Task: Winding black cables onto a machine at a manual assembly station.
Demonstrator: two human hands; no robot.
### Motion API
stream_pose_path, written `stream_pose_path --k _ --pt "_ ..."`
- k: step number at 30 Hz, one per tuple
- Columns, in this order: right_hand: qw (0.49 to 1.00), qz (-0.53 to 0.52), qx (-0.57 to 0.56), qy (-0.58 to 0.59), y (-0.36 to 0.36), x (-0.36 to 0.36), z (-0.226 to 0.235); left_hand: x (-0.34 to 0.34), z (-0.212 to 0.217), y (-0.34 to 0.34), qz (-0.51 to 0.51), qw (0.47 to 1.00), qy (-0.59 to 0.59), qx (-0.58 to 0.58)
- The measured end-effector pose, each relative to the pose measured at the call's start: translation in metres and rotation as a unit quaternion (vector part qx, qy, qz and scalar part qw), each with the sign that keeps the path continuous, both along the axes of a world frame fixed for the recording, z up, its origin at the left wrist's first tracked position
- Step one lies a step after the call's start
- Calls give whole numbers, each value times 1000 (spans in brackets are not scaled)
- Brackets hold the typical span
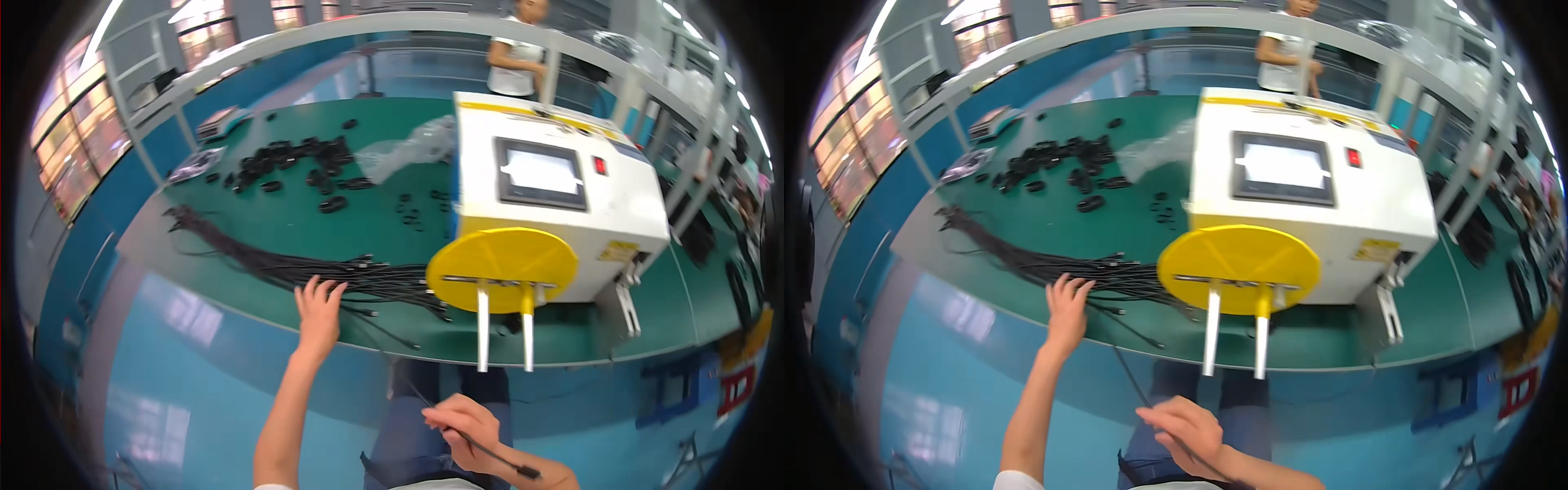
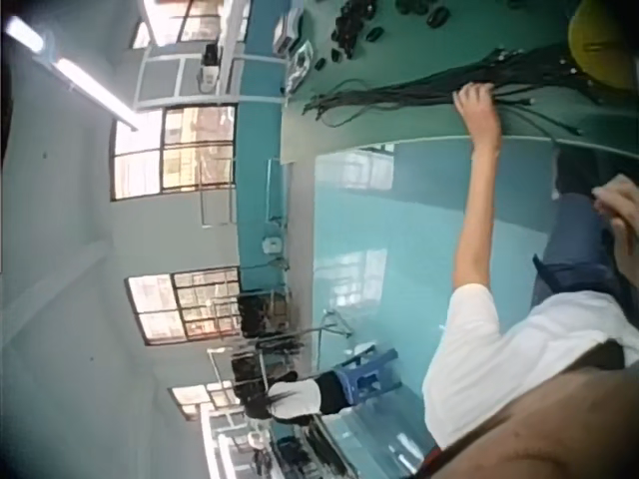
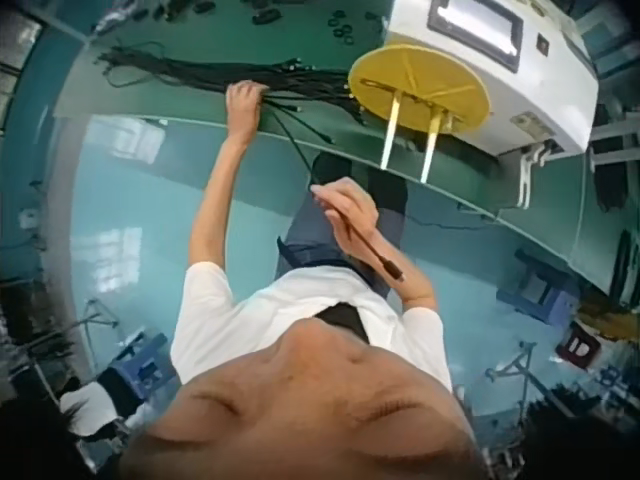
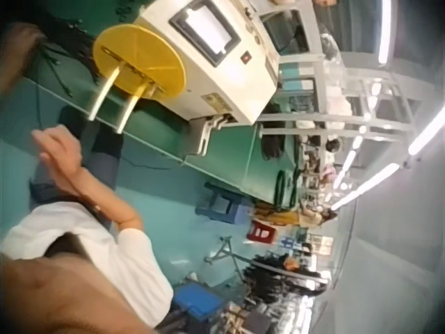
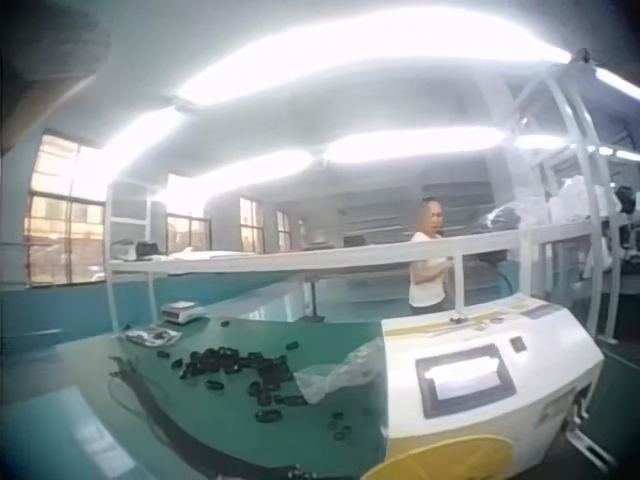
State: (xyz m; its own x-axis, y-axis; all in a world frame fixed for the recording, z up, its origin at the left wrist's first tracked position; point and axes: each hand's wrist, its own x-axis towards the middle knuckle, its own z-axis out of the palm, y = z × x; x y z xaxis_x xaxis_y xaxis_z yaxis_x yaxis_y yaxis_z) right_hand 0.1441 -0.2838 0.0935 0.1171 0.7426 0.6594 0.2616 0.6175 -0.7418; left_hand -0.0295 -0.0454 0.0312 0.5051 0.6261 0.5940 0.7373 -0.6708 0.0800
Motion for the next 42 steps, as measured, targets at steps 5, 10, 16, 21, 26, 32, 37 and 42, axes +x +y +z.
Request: stream_pose_path --k 5,10,16,21,26,32,37,42 --pt "930 76 -180 311 -3 24 -15 35 93 -87 -273 917 -126 -262" --pt "873 119 -183 436 -7 26 -5 66 132 -128 -345 908 -55 -229" --pt "906 34 -203 369 -40 37 10 70 163 -121 -357 884 -193 -231" --pt "925 -113 -210 295 -77 94 -20 95 172 -103 -365 877 -199 -239" --pt "945 -232 -106 203 -53 134 -2 119 161 -87 -369 876 -151 -272" --pt "945 -313 -75 -55 -18 129 9 122 149 -82 -353 899 -125 -227" --pt "913 -365 -31 -177 -9 121 6 129 137 -81 -324 919 -124 -189" --pt "910 -350 -31 -219 -2 124 -3 133 131 -86 -313 924 -143 -165"
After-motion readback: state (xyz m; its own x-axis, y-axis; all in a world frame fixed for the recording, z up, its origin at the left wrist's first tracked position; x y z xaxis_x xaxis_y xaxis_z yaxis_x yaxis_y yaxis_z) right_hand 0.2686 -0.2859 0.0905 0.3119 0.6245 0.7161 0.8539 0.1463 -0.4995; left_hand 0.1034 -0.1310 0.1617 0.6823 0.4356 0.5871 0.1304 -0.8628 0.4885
